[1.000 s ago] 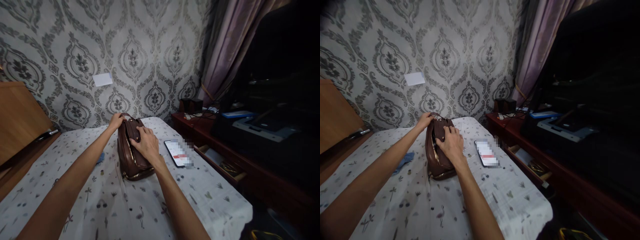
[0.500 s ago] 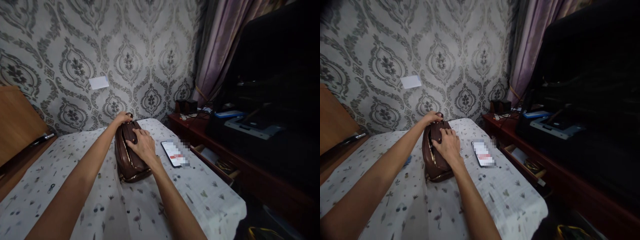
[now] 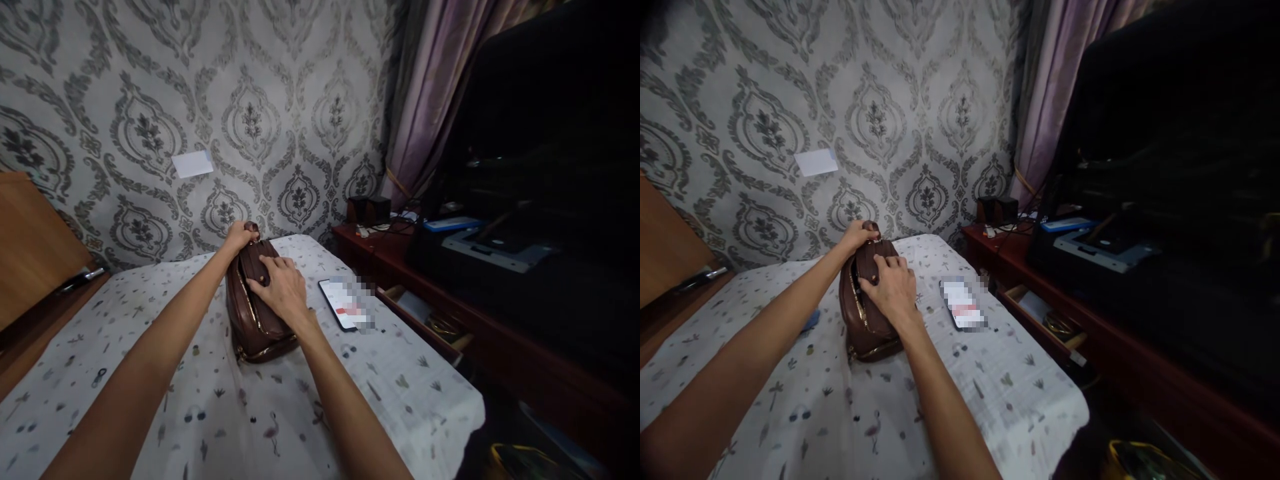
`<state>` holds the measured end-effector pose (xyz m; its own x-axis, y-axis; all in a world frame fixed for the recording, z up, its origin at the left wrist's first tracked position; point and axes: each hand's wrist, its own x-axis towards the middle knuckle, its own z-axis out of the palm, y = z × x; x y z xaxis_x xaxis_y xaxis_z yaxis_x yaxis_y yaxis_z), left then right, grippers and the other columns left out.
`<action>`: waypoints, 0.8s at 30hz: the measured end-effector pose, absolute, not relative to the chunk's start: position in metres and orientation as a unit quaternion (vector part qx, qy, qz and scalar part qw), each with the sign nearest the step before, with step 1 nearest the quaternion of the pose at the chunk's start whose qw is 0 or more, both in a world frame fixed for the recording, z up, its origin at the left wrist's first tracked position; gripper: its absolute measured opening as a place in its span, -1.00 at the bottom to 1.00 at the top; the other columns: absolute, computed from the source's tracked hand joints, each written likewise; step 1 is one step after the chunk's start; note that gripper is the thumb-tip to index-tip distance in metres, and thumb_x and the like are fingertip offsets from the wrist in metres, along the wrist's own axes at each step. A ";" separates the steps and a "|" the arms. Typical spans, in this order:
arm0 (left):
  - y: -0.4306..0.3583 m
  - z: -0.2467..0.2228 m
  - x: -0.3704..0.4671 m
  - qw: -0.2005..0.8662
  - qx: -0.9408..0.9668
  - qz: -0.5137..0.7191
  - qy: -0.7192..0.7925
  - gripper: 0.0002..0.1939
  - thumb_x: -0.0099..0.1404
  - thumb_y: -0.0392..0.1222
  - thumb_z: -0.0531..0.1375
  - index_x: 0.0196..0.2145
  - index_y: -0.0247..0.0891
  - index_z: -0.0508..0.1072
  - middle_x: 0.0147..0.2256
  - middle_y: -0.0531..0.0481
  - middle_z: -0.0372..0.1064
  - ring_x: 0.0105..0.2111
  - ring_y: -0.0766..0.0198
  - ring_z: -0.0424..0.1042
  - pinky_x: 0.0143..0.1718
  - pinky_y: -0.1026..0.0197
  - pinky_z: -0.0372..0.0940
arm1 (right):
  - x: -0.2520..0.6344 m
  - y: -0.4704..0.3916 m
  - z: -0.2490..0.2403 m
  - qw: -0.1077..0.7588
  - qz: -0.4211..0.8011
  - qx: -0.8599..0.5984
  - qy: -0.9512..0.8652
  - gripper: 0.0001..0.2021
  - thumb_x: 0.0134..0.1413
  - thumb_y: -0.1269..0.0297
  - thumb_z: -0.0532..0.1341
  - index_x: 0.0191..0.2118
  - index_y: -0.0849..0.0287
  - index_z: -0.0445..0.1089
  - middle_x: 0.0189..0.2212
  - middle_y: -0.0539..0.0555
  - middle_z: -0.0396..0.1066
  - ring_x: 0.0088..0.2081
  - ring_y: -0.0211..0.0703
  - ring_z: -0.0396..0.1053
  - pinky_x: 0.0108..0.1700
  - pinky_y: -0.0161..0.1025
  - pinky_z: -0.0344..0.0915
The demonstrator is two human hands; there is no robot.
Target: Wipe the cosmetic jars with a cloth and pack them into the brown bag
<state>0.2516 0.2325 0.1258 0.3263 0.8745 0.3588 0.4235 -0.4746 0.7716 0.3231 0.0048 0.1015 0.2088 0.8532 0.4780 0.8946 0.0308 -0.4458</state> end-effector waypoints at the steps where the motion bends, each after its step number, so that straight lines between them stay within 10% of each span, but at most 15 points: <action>1: 0.230 0.126 0.250 0.288 0.766 0.395 0.418 -0.83 0.01 -0.23 0.33 -0.57 -0.27 0.39 -0.59 0.06 0.37 -0.51 0.28 0.34 -0.41 0.25 0.19 | 0.323 0.005 0.101 0.348 -0.032 -0.695 -0.628 -0.49 0.16 0.03 0.29 0.19 0.08 0.37 0.05 0.14 0.47 0.14 0.10 0.29 0.05 0.00 0.38; 24: 0.209 0.140 0.202 0.334 0.796 0.352 0.362 -0.59 -0.12 0.02 0.41 -0.36 -0.28 0.50 -0.48 0.07 0.41 -0.42 0.26 0.35 -0.36 0.27 0.22 | 0.321 0.002 0.097 0.341 -0.037 -0.698 -0.629 -0.44 0.24 0.04 0.20 0.28 0.16 0.28 0.27 0.19 0.31 0.28 0.14 0.20 0.21 0.15 0.27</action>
<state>0.2015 0.2093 0.1400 0.4903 0.8112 0.3186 0.3416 -0.5152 0.7861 0.3211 0.0016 0.0966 0.2065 0.8518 0.4815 0.9029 0.0237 -0.4291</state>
